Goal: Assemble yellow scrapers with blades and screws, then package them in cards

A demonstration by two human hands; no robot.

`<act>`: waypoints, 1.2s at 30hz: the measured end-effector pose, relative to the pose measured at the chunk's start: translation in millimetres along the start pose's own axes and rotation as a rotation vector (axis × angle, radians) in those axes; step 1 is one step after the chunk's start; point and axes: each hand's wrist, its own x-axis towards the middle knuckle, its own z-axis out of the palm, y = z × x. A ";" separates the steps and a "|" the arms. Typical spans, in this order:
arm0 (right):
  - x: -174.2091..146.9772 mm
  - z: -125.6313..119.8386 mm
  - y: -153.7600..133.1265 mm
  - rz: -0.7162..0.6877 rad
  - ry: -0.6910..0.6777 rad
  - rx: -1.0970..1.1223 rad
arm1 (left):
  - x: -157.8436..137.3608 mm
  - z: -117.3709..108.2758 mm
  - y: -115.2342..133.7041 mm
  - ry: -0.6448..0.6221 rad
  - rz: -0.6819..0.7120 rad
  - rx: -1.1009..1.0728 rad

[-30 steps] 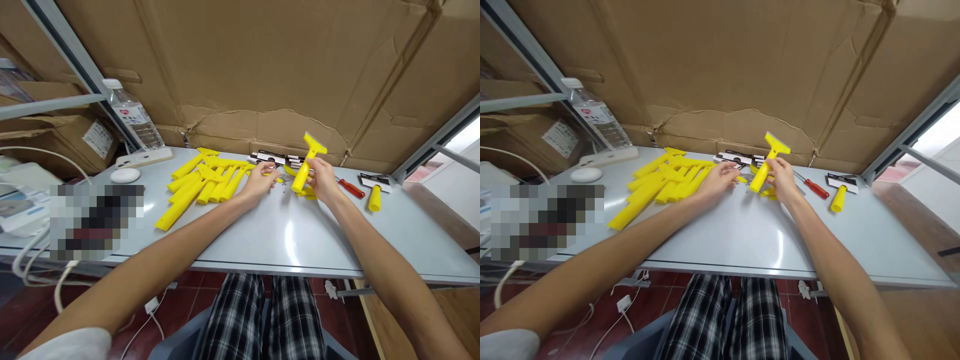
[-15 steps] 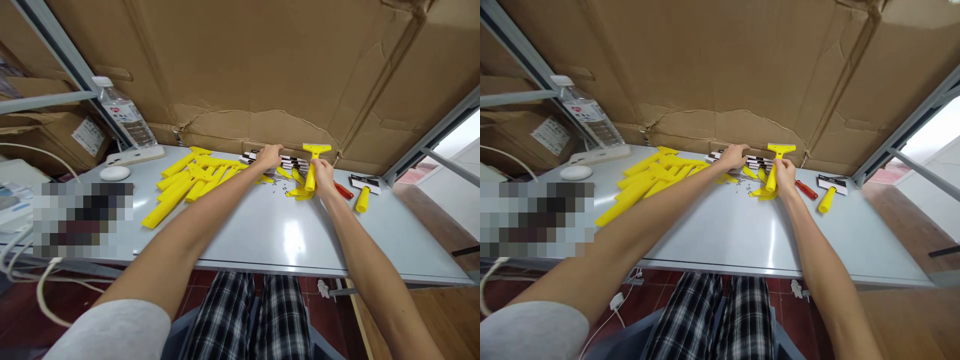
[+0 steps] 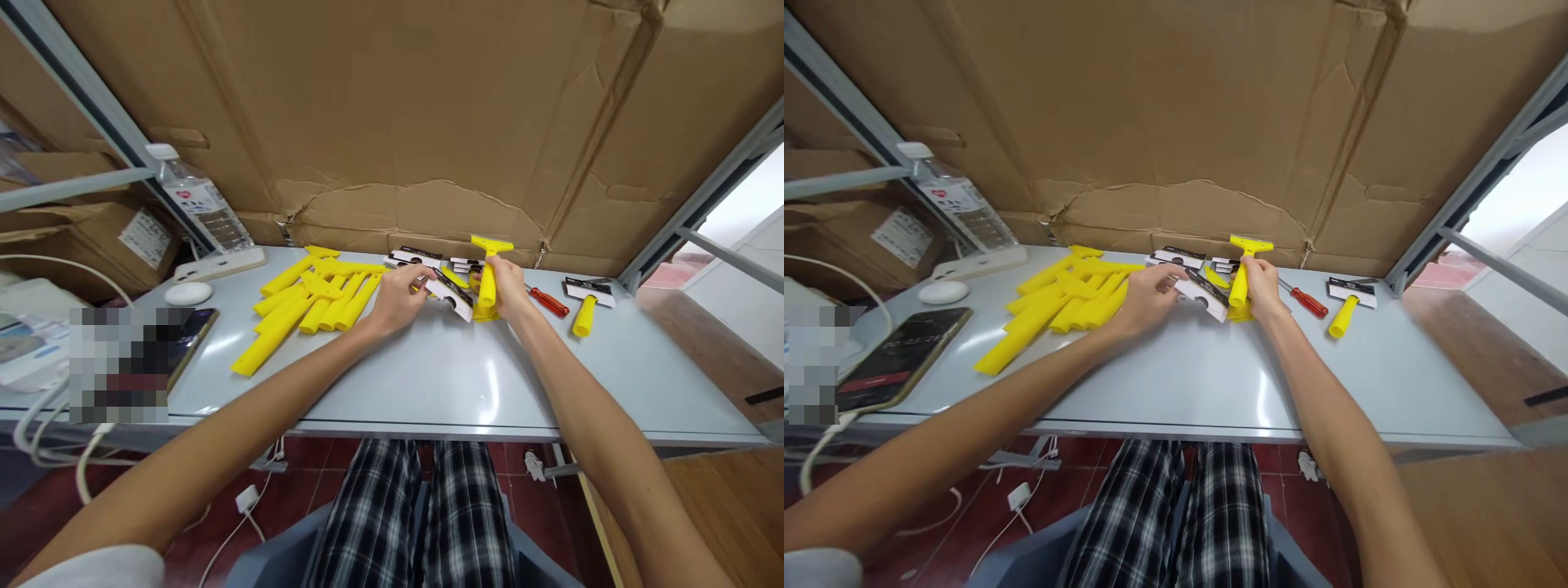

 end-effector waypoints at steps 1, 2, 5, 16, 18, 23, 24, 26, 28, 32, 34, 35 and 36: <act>-4.4 2.9 -0.6 0.008 -0.025 0.013 | -6.9 -5.0 -0.7 0.012 -0.025 -0.034; -8.9 5.7 -1.2 0.015 -0.056 0.030 | -12.2 -8.8 -2.3 0.029 -0.041 -0.076; -21.7 13.1 -3.3 0.026 -0.177 0.085 | -19.5 -12.5 -9.9 0.126 -0.035 -0.187; -51.9 26.8 -5.5 0.069 -0.362 -0.047 | -6.8 -26.6 -12.5 0.136 -0.148 -0.268; -51.8 27.1 -5.7 0.060 -0.331 -0.066 | -4.0 -28.3 -8.7 0.075 -0.270 -0.419; -43.1 22.4 -3.9 0.004 -0.249 -0.137 | 0.7 -25.7 -2.2 -0.064 -0.568 -0.797; -41.4 21.4 -3.3 -0.010 -0.244 -0.152 | 0.5 -25.6 -1.1 -0.094 -0.603 -0.801; -39.3 19.9 -2.2 -0.032 -0.248 -0.170 | -1.1 -26.5 1.6 -0.175 -0.658 -0.771; -38.3 19.1 -1.5 -0.045 -0.251 -0.166 | -3.3 -28.4 5.3 -0.269 -0.677 -0.734; -36.7 17.5 -1.8 -0.066 -0.224 -0.158 | -5.0 -31.6 12.8 -0.318 -0.669 -0.688; -35.8 16.4 -3.0 -0.072 -0.190 -0.152 | -4.5 -32.1 14.1 -0.281 -0.653 -0.690; -35.4 15.8 -3.7 -0.070 -0.173 -0.141 | -4.1 -32.0 13.8 -0.267 -0.642 -0.693; -35.2 15.4 -4.5 -0.066 -0.161 -0.126 | -3.9 -31.9 13.1 -0.256 -0.633 -0.697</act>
